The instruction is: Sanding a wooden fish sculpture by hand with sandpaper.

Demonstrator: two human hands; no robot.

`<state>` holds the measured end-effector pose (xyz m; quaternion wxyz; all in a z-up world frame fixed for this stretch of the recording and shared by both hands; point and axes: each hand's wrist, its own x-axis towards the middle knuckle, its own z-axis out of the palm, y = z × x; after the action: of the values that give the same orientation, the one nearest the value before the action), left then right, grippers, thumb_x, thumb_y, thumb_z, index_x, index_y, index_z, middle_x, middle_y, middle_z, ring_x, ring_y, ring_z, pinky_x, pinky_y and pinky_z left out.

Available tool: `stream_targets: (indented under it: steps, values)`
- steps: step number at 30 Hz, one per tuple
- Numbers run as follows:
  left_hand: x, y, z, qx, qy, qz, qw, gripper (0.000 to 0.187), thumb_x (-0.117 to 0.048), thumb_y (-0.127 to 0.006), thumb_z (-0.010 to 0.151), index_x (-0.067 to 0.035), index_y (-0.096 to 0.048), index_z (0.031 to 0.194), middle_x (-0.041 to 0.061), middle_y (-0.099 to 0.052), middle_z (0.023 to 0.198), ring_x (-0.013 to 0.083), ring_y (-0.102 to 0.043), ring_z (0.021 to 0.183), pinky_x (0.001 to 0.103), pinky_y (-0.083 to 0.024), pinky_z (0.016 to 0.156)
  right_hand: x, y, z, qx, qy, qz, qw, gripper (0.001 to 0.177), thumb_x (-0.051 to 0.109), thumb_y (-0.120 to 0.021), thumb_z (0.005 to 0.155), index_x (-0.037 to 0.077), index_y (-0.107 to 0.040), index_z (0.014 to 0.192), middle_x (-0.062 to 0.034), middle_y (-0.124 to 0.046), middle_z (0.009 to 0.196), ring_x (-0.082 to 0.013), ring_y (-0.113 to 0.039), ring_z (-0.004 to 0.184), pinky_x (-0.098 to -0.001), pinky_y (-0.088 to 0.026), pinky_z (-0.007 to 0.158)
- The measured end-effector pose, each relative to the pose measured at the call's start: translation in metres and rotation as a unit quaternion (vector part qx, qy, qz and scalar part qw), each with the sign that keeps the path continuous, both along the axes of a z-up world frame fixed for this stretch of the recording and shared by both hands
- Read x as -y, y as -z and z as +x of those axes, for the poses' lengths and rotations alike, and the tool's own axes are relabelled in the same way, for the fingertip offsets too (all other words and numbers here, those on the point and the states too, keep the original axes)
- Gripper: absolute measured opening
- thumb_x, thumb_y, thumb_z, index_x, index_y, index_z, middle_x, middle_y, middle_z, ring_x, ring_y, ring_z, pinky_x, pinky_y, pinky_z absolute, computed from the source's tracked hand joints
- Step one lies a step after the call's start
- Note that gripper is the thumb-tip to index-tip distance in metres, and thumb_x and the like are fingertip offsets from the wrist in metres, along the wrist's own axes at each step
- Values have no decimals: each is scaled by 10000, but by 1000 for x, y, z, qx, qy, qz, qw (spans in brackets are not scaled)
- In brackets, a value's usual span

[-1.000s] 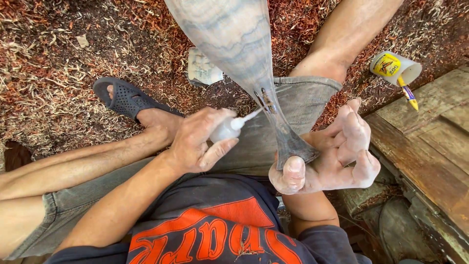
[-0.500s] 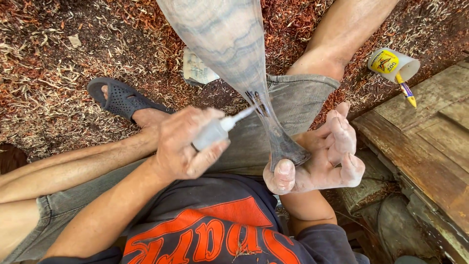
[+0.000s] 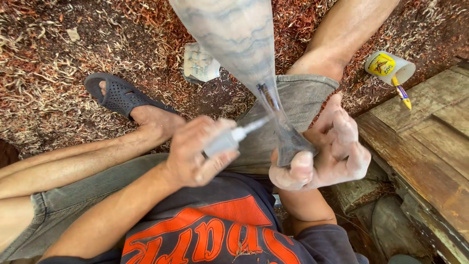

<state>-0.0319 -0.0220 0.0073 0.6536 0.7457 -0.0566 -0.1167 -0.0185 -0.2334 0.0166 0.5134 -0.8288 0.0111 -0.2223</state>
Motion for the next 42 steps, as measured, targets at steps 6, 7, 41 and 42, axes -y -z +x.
stream_targets:
  steps: [6,7,41,42]
  values:
    - [7,3,-9,-45,-39,-5,998,436,-95,-796,946,40,-625,1323,133,-716,1004,253,-707,862,369,-564,807,-6,4,10,-32,87,127,988,626,295,-544,1020,5,-215,1466,-260,-497,1426,-388,-517,1336,-559,-391,1243]
    - [8,1,-9,-47,-37,-7,998,436,-95,-796,946,40,-625,1323,133,-716,1004,253,-707,862,369,-564,807,-4,5,8,-33,90,125,988,626,295,-544,1020,5,-215,1466,-260,-497,1426,-388,-517,1336,-559,-391,1243]
    - [3,4,-6,0,16,9,1000,473,-85,-815,880,102,-611,1264,146,-713,985,278,-666,817,384,-550,754,-1,29,-20,2,42,108,993,511,345,-455,1071,85,-287,1477,-184,-512,1426,-297,-512,1341,-549,-290,1279]
    - [4,5,-9,13,34,9,999,486,-103,-825,863,116,-616,1243,150,-706,964,273,-658,792,380,-548,732,-2,30,-20,22,45,116,992,518,366,-451,1065,66,-311,1463,-192,-530,1407,-308,-529,1355,-553,-299,1270]
